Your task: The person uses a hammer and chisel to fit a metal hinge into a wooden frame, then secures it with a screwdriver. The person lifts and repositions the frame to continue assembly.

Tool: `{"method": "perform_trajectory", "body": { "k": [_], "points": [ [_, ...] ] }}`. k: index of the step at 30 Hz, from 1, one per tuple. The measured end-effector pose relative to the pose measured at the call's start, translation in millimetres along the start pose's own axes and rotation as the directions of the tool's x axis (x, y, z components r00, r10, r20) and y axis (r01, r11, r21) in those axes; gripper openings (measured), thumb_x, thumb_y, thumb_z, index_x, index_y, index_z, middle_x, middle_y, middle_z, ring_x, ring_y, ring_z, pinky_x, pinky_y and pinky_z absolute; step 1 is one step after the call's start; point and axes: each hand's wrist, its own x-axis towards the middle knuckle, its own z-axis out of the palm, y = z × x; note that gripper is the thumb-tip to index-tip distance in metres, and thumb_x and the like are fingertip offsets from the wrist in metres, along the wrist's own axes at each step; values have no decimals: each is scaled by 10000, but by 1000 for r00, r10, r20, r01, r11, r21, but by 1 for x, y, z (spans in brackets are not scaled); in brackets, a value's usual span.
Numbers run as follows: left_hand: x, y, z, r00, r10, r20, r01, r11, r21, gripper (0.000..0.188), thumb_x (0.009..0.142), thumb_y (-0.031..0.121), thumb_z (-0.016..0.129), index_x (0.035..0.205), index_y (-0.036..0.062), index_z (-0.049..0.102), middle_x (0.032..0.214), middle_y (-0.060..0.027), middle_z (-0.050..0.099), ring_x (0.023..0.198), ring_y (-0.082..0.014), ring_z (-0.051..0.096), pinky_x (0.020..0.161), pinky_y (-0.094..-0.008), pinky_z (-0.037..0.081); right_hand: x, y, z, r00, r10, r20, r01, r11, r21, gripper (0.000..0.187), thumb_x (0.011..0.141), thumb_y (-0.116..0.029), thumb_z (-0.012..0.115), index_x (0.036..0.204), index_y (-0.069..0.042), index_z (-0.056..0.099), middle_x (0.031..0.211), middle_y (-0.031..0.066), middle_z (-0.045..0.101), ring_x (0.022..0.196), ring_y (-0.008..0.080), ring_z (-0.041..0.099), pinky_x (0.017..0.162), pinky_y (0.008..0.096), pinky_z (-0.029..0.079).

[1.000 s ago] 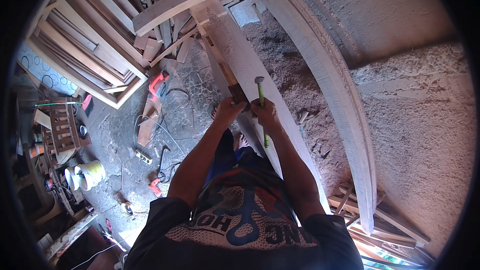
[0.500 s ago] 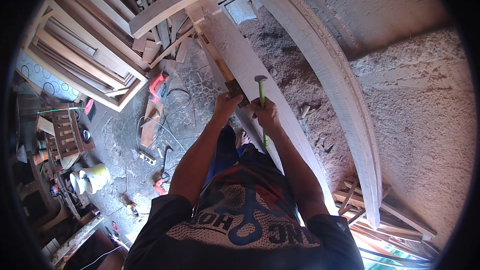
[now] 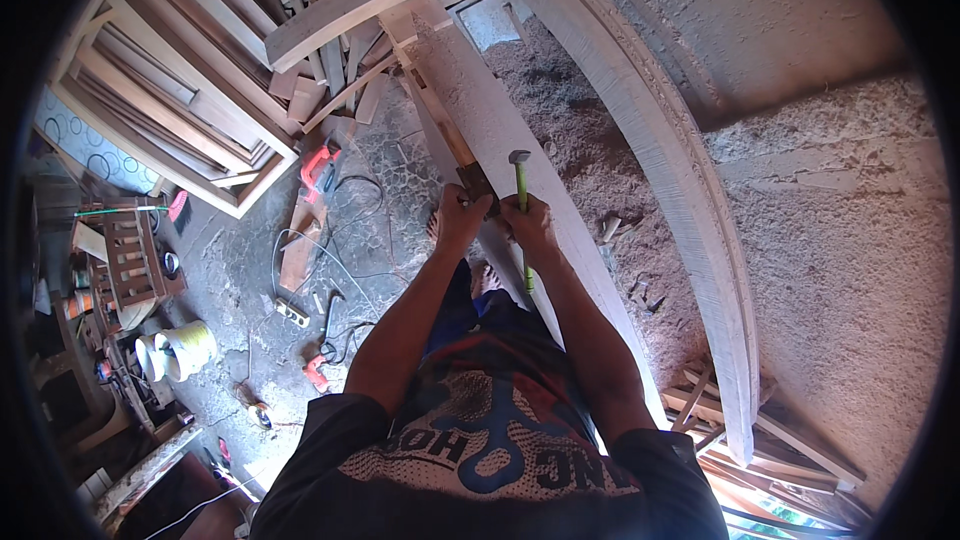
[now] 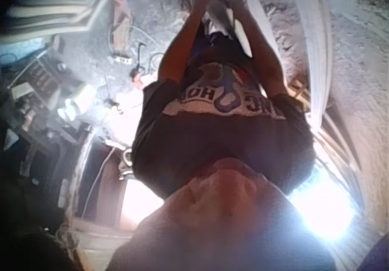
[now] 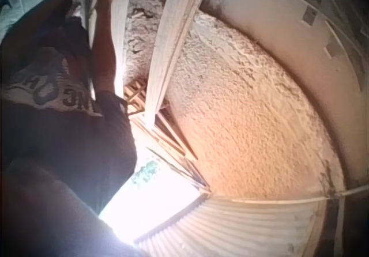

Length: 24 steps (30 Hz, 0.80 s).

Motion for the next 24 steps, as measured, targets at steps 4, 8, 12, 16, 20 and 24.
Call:
{"method": "perform_trajectory", "body": {
  "k": [4, 8, 12, 16, 20, 24],
  "points": [
    [-7, -3, 9, 983, 134, -124, -147, 984, -102, 588, 813, 257, 810, 1196, 40, 420, 954, -131, 616, 861, -237, 633, 771, -391, 507, -1, 0, 2, 1000, -16, 4, 16, 1000, -17, 179, 968, -187, 629, 1002, -12, 633, 732, 23, 596, 602, 89, 517, 517, 253, 391],
    [-9, 0, 8, 968, 213, -135, -233, 960, -157, 621, 816, 203, 811, 1244, 64, 384, 956, -131, 616, 860, -231, 631, 774, -393, 511, 1, 3, -1, 999, -40, 23, 41, 999, -25, 198, 967, -202, 637, 1004, -8, 636, 734, 20, 596, 605, 88, 520, 521, 252, 393],
    [-10, 4, 6, 982, 162, -94, -177, 966, -188, 621, 811, 112, 793, 1271, 78, 378, 1018, -149, 606, 939, -295, 633, 821, -443, 516, 0, 2, -1, 999, -38, 7, 38, 999, -36, 205, 963, -206, 640, 1010, -6, 639, 746, 20, 603, 613, 88, 525, 528, 251, 401],
    [-10, 3, 6, 981, 167, -99, -183, 965, -188, 623, 811, 107, 791, 1275, 79, 377, 1015, -147, 607, 933, -296, 636, 820, -440, 517, -3, -2, 3, 1000, -14, -18, 13, 999, -44, 209, 962, -209, 641, 1018, -7, 641, 763, 24, 616, 624, 89, 537, 536, 251, 414],
    [-9, 1, 7, 980, 168, -104, -185, 965, -186, 626, 810, 108, 794, 1275, 79, 377, 1012, -148, 609, 926, -293, 638, 816, -439, 517, -3, -3, 2, 1000, -18, -19, 17, 999, -47, 200, 954, -195, 650, 1022, -7, 644, 767, 27, 622, 629, 94, 552, 539, 257, 430],
    [-8, 0, 8, 971, 208, -115, -229, 950, -212, 620, 818, 155, 798, 1270, 69, 382, 987, -135, 607, 904, -253, 625, 794, -408, 510, -1, -2, 1, 1000, 9, -22, -10, 1000, -30, 179, 940, -161, 661, 1023, -3, 648, 753, 26, 618, 617, 103, 558, 530, 267, 444]
  ]
}}
